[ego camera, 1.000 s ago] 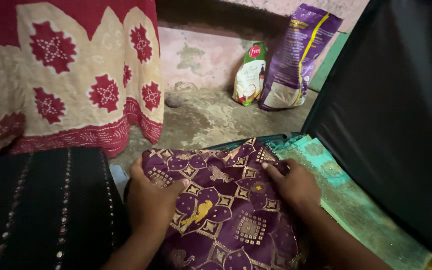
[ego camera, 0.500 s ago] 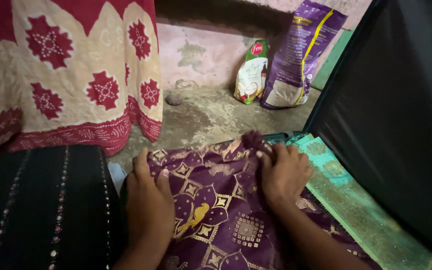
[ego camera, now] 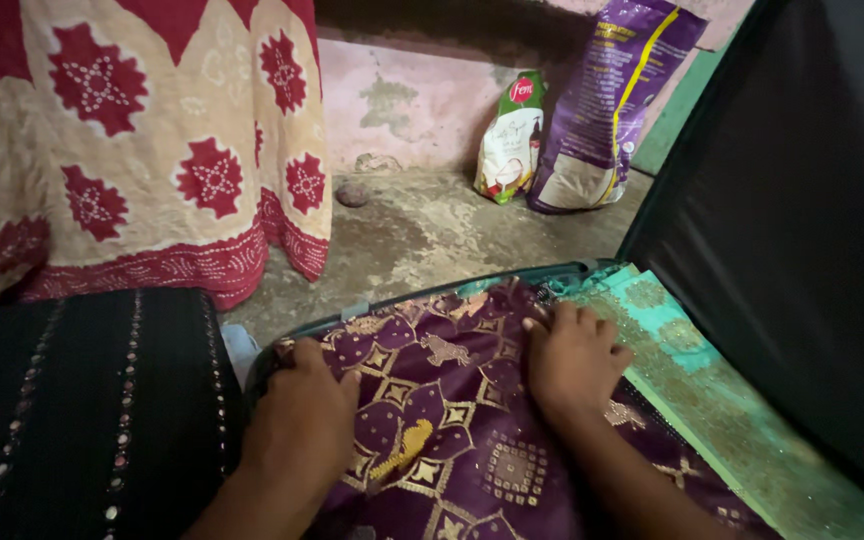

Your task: The person folds a purple and gold patterned fabric by hand, smoothing it out and aligning the edges. They then place the folded fabric into an open suitcase that already contains other garments.

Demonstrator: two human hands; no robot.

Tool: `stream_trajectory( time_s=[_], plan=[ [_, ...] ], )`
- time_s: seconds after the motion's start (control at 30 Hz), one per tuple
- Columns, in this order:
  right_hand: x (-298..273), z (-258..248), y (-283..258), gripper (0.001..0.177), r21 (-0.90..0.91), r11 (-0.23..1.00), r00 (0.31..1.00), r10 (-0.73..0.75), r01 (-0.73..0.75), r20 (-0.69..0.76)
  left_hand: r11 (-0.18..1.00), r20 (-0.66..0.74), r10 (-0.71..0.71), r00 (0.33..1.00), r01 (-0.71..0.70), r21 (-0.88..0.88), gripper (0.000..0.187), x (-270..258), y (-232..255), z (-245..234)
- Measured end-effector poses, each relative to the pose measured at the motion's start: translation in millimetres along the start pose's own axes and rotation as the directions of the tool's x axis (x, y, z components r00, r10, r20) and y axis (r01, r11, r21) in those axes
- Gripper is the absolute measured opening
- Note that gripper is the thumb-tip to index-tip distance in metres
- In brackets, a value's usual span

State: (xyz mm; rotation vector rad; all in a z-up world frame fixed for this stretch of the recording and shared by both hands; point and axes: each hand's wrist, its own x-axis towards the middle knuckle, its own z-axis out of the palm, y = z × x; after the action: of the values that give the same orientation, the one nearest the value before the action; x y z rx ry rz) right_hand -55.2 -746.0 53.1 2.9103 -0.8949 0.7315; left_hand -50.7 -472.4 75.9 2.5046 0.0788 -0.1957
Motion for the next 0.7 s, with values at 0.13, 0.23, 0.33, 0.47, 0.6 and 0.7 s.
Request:
stream_trajectory(
  time_s=[0.13,0.23,0.33,0.47,0.6,0.7],
  plan=[
    [-1,2,2,0.047,0.011,0.999,0.997,0.045,-0.046,0.059,1.000,0.024,0.005,1.000,-0.005,0.009,0.052,3,0,3],
    [0,7,1,0.047,-0.008,0.999,0.999,0.042,-0.041,0.035,0.997,0.028,0.060,0.998,-0.061,0.036,0.054,6,1,2],
    [1,8,1,0.046,-0.019,0.998,0.997,0.058,-0.057,0.051,0.999,0.075,0.032,0.997,-0.035,0.038,0.053,9,3,-2],
    [-3,6,6,0.047,-0.010,0.998,0.996,0.057,-0.057,0.072,0.995,0.085,0.093,0.992,-0.095,0.017,0.054,10,-3,3],
    [-5,2,8,0.047,-0.018,0.997,0.993,0.070,-0.069,0.096,0.987,0.167,0.138,0.976,-0.150,0.065,0.055,13,-11,6],
    [-4,2,8,0.047,-0.018,0.997,0.993,0.075,-0.073,0.097,0.991,0.141,0.126,0.982,-0.131,0.024,0.055,9,-7,2]
  ],
)
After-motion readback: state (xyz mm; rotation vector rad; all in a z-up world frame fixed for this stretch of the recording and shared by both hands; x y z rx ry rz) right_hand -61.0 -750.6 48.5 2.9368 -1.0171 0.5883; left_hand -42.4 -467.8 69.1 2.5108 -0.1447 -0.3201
